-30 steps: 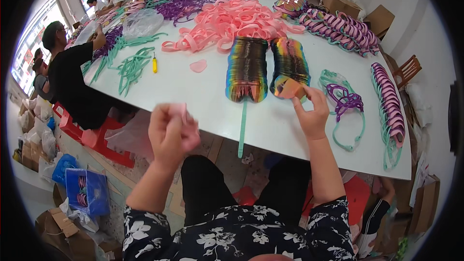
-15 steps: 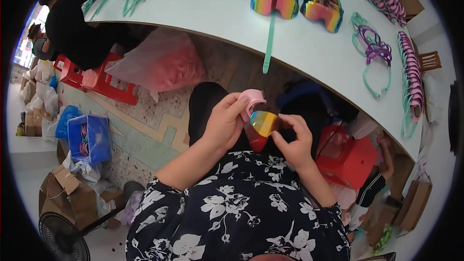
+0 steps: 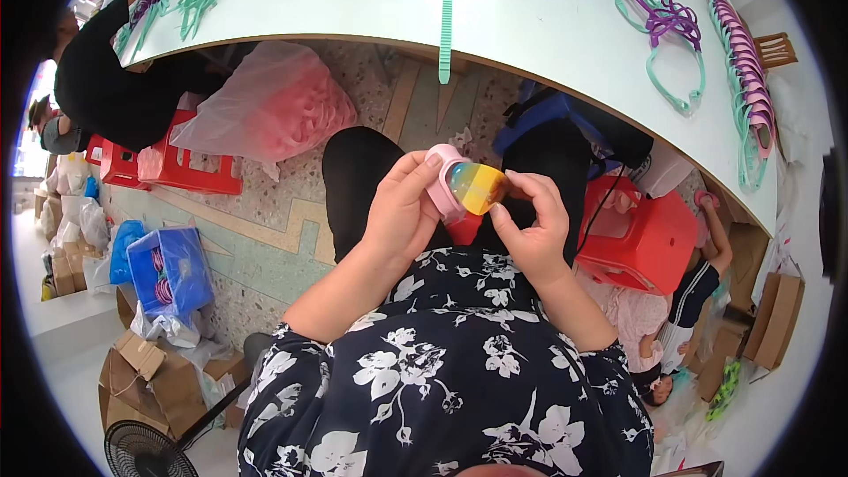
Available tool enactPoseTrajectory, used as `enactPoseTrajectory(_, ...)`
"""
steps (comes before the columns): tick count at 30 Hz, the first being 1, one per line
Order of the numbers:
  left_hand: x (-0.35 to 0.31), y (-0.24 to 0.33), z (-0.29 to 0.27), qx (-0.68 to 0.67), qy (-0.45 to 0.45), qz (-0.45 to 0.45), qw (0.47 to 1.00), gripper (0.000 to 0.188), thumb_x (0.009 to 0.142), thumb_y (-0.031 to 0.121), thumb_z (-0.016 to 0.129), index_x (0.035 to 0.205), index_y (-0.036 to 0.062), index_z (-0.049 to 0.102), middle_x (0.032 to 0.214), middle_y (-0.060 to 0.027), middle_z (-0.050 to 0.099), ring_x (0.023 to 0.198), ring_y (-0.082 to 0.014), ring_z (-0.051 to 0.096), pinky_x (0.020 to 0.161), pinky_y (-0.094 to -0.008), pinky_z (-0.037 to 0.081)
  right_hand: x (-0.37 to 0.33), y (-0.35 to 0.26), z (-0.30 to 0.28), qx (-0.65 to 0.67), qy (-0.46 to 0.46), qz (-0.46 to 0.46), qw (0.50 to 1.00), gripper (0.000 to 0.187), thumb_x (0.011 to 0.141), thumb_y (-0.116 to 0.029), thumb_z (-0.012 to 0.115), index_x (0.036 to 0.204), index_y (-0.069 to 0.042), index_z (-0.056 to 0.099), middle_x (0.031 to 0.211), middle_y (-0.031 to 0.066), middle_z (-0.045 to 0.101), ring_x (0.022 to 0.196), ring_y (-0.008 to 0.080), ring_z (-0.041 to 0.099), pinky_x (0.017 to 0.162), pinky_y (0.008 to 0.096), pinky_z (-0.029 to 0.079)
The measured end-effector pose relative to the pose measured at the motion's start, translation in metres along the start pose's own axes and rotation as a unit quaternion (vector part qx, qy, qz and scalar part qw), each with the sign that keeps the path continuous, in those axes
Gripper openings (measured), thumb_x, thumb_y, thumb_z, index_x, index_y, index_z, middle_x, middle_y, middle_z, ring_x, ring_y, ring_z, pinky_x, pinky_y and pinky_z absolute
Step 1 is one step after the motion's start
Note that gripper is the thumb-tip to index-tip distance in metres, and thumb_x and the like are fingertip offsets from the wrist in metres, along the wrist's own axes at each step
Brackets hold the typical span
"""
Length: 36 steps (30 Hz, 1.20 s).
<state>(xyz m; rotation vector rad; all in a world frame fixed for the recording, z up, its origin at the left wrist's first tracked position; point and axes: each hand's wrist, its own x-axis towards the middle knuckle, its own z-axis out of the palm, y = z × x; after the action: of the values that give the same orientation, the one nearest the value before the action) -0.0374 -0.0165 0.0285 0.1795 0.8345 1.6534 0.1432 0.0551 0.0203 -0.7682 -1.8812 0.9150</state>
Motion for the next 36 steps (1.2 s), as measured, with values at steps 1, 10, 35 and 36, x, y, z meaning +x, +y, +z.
enactPoseTrajectory(1, 0.0, -0.001, -0.002, -0.002, -0.008, -0.007, 1.0, 0.019, 0.102, 0.017, 0.054, 0.11, 0.0007, 0.058, 0.106, -0.0127, 0.066, 0.099, -0.0214, 0.067, 0.085, -0.0382, 0.057, -0.001, 0.0, 0.0, -0.012, -0.002, -0.011, 1.0, 0.042, 0.072, -0.002, 0.077, 0.113, -0.003, 0.067, 0.102, 0.0118, 0.064, 0.09, 0.0218, 0.063, 0.078, 0.0309, 0.052)
enactPoseTrajectory(10, -0.003, 0.004, 0.005, 0.02, 0.019, 0.011, 1.0, 0.016, 0.102, 0.015, 0.054, 0.107, 0.0, 0.057, 0.105, -0.0132, 0.066, 0.097, -0.021, 0.068, 0.087, -0.0373, 0.056, -0.005, 0.004, 0.0, -0.008, -0.028, 0.032, 0.999, 0.044, 0.071, -0.003, 0.078, 0.113, -0.003, 0.067, 0.102, 0.013, 0.064, 0.09, 0.0246, 0.064, 0.078, 0.0325, 0.052)
enactPoseTrajectory(35, -0.008, -0.005, -0.005, 0.258, -0.034, 0.104, 0.96, 0.021, 0.103, 0.012, 0.052, 0.118, -0.0007, 0.061, 0.118, -0.0103, 0.064, 0.108, -0.0142, 0.062, 0.094, -0.0313, 0.052, -0.014, 0.011, 0.001, 0.039, -0.036, 0.025, 0.998, 0.044, 0.076, 0.001, 0.077, 0.118, -0.001, 0.065, 0.108, 0.011, 0.062, 0.094, 0.0181, 0.06, 0.083, 0.028, 0.05)
enactPoseTrajectory(36, -0.01, -0.007, -0.005, 0.266, -0.043, 0.114, 0.956, 0.023, 0.103, 0.011, 0.052, 0.12, -0.001, 0.061, 0.12, -0.011, 0.064, 0.109, -0.0147, 0.062, 0.095, -0.0315, 0.051, -0.014, 0.01, 0.001, 0.047, -0.036, 0.038, 0.997, 0.044, 0.076, 0.001, 0.077, 0.119, -0.001, 0.065, 0.108, 0.0106, 0.062, 0.094, 0.0176, 0.06, 0.083, 0.0278, 0.05)
